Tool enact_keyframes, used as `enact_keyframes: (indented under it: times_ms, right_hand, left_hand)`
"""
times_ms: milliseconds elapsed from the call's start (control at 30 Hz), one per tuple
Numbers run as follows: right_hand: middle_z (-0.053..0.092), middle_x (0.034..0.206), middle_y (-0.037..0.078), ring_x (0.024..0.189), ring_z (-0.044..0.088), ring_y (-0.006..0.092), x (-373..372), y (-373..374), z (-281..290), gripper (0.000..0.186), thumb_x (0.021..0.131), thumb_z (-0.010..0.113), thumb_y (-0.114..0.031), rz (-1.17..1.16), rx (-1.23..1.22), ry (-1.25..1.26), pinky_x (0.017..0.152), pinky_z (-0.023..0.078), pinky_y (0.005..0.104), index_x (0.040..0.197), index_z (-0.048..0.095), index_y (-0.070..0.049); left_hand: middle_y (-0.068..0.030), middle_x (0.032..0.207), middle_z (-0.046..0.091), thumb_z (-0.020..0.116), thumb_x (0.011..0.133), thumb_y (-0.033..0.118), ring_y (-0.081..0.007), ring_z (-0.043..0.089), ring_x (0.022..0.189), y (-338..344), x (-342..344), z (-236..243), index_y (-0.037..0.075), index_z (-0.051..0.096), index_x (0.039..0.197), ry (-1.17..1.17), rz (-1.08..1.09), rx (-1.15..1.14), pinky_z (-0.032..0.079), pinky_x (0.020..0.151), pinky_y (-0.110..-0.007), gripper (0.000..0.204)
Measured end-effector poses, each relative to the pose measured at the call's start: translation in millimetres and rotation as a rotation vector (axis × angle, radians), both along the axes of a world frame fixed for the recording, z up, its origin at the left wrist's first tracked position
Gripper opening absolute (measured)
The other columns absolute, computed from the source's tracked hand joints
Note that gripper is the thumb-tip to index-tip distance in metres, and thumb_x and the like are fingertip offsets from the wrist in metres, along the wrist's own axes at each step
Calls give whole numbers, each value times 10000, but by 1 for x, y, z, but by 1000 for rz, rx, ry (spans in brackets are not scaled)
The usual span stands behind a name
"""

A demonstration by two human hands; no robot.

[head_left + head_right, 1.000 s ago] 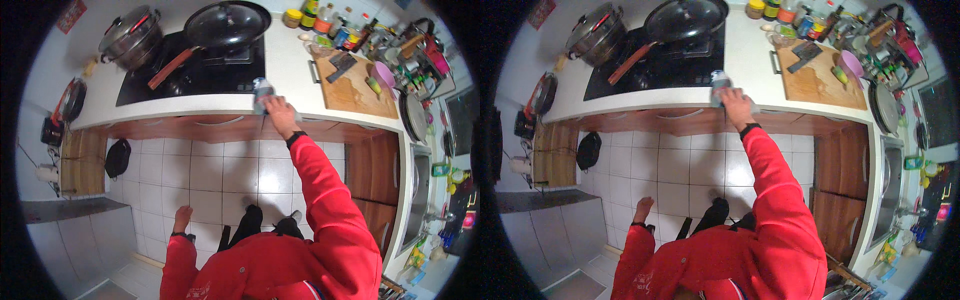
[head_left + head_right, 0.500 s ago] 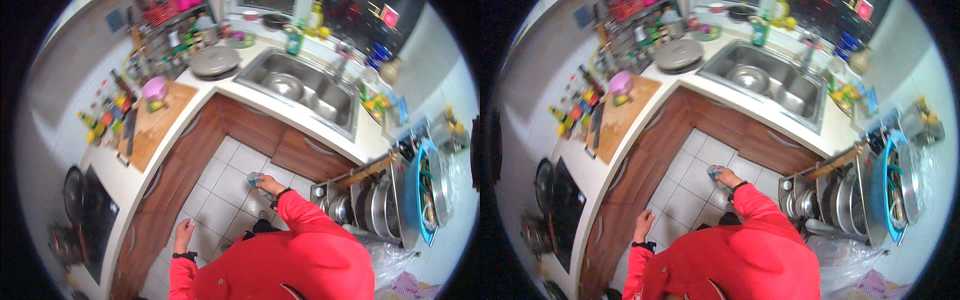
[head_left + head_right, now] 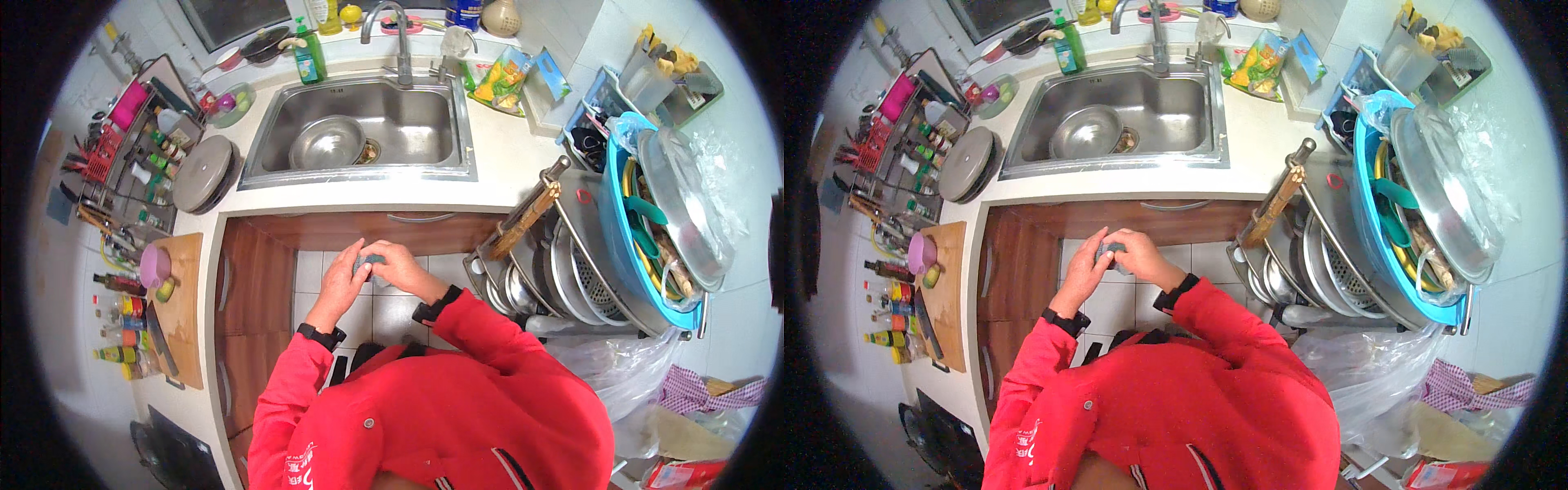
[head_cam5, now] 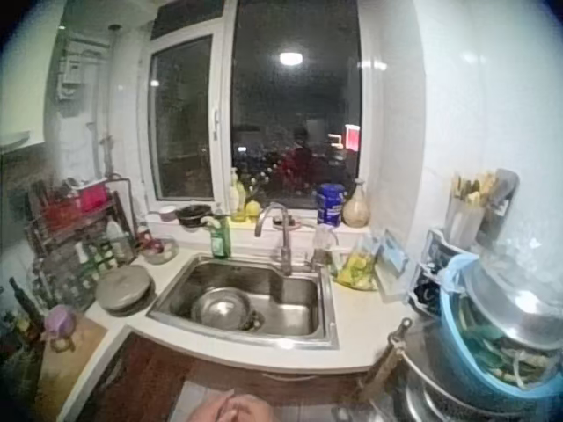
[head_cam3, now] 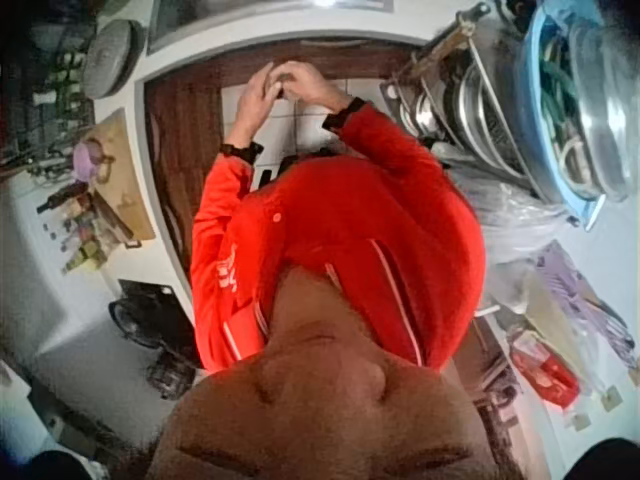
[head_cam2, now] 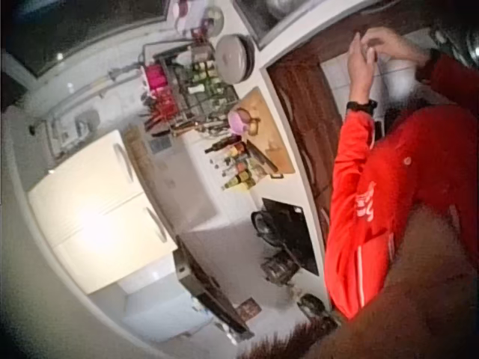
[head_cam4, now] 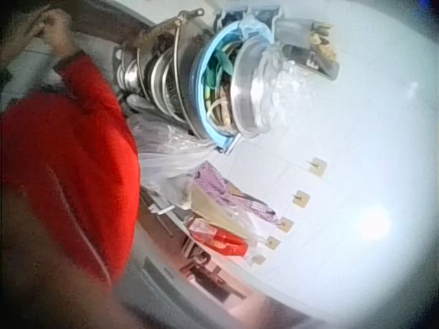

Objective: The person washes a small white bowl in the sink, then places it in a cabinet. They unwrap a bun and add it to a steamer on the stove, then discard the plastic wrap. The person wipes the countertop and stovetop with a cloth, rinses the cloth, and removes food scraps from the sink drain into a trash bin.

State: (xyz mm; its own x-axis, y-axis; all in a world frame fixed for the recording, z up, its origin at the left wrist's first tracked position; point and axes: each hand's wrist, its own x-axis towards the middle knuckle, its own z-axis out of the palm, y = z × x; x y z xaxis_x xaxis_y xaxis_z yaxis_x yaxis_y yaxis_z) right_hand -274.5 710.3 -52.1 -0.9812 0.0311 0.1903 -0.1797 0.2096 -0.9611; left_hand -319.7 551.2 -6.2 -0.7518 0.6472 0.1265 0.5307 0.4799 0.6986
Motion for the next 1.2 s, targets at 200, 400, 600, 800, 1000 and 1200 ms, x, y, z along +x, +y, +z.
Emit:
enact_keyframes:
  times_ms: [200,400,600,800,1000,1200]
  right_hand:
    - [610,938,92,839,616,207,-10,34,12,283,734,603,17,-173,94,-14,719,494,312,1006,637,-52]
    - [609,962,106,959,568,303,-56,71,26,235,728,592,-27,-377,373,34,833,457,377,955,623,-82]
    - [601,1027,135,992,555,345,-149,176,43,301,734,575,5,-764,620,84,854,452,399,1021,611,-82]
    - [622,1000,75,1020,548,301,-232,255,-5,245,819,524,-112,-798,1238,-164,907,443,407,1047,612,-136]
    - [627,920,63,938,561,266,-180,242,-54,243,812,506,-132,-652,1531,-356,828,461,379,1024,624,-133]
    - [645,869,114,840,599,317,-145,203,-36,317,689,573,-53,-743,1306,-448,706,501,413,1000,632,-80]
  left_hand:
    - [-179,1103,598,537,848,161,-349,564,1023,26,-42,-6,46,531,1188,4,-144,-37,456,864,-414,359]
    - [-162,931,632,542,836,140,-356,592,877,30,-118,-25,53,622,992,103,-158,-39,474,761,-430,196]
    - [-150,1045,623,599,818,134,-318,575,990,-9,-206,-28,44,622,1049,-2,-19,81,449,867,-367,249]
    - [-155,1031,623,618,808,127,-331,574,995,-48,-261,-38,38,623,1034,-75,95,-80,449,875,-381,243]
    - [-101,1053,627,602,859,133,-198,602,929,-80,-290,-45,58,622,1081,-90,136,-38,483,764,-304,236]
    - [-95,1036,621,589,858,124,-207,602,923,-54,-317,-49,69,621,1084,-235,96,110,488,739,-299,235]
